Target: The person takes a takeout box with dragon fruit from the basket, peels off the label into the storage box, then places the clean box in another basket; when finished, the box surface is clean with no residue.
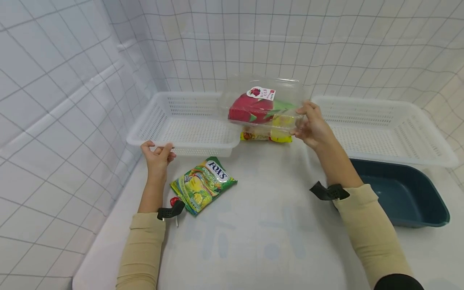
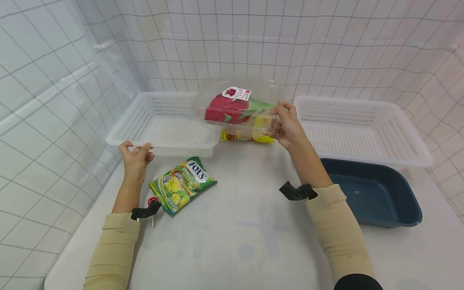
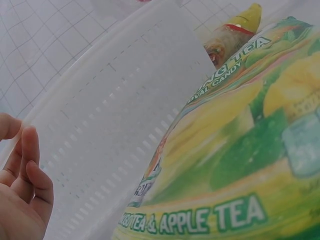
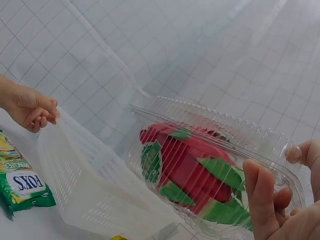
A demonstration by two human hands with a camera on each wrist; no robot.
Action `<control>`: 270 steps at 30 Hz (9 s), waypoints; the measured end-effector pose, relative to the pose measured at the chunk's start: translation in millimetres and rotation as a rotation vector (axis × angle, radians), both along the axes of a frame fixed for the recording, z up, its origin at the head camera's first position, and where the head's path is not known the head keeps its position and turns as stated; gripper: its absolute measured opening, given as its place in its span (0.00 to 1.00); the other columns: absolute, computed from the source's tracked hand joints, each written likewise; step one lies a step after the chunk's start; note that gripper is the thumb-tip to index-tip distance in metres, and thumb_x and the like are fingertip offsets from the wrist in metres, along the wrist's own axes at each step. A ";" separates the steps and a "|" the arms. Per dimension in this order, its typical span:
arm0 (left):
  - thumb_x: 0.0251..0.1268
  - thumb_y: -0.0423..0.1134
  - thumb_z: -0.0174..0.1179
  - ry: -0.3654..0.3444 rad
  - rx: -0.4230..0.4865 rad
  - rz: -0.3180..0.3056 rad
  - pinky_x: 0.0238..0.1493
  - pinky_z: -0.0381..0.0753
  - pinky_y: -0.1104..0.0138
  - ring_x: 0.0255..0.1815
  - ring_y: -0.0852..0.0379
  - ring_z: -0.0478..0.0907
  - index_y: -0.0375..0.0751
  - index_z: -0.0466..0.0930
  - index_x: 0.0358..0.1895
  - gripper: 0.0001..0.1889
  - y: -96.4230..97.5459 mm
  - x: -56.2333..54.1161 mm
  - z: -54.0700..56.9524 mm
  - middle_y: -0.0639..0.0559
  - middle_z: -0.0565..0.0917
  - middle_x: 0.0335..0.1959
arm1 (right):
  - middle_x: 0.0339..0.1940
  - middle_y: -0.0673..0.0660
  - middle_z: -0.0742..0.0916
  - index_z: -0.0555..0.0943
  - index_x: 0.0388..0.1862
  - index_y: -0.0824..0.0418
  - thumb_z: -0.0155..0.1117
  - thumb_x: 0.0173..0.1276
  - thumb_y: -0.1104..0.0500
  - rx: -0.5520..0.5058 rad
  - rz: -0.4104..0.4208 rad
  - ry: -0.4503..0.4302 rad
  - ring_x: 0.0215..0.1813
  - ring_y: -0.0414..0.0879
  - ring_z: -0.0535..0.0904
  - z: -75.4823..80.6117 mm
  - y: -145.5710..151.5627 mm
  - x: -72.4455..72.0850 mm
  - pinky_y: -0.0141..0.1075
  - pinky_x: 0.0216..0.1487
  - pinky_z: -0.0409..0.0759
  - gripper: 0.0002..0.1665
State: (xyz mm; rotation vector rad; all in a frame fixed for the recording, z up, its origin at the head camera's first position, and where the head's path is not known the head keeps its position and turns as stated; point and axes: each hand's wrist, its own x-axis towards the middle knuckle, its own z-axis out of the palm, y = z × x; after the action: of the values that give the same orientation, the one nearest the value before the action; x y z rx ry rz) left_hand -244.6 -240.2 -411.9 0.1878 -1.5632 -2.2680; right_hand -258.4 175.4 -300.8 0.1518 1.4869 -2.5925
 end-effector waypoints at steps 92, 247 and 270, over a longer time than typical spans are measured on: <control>0.66 0.28 0.60 -0.019 -0.010 0.020 0.23 0.75 0.74 0.16 0.61 0.77 0.49 0.48 0.42 0.25 -1.4 1.2 2.1 0.52 0.79 0.22 | 0.22 0.52 0.63 0.43 0.62 0.46 0.33 0.72 0.72 -0.406 0.399 0.240 0.20 0.40 0.62 -125.8 42.5 161.0 0.30 0.28 0.80 0.29; 0.74 0.36 0.53 -0.026 -0.554 -0.769 0.24 0.70 0.70 0.20 0.60 0.67 0.46 0.64 0.69 0.23 126.4 92.5 -10.2 0.47 0.69 0.33 | 0.30 0.57 0.78 0.83 0.33 0.64 0.65 0.63 0.61 1.437 0.033 0.346 0.36 0.52 0.72 -59.1 -13.8 114.0 0.45 0.41 0.67 0.06; 0.75 0.36 0.52 -0.038 -0.559 -0.772 0.26 0.71 0.70 0.21 0.60 0.67 0.46 0.63 0.70 0.23 126.0 92.2 -11.1 0.47 0.68 0.34 | 0.28 0.56 0.84 0.83 0.34 0.65 0.64 0.60 0.68 1.342 -0.088 0.521 0.34 0.53 0.79 -64.5 -22.6 115.7 0.42 0.36 0.73 0.04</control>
State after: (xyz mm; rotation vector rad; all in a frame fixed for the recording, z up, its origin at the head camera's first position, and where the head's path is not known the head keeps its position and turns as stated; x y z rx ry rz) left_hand -152.5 -114.2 -423.0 -0.6273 -2.5255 -2.1725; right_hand -142.7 152.8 -365.2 -0.3510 3.1481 -1.2326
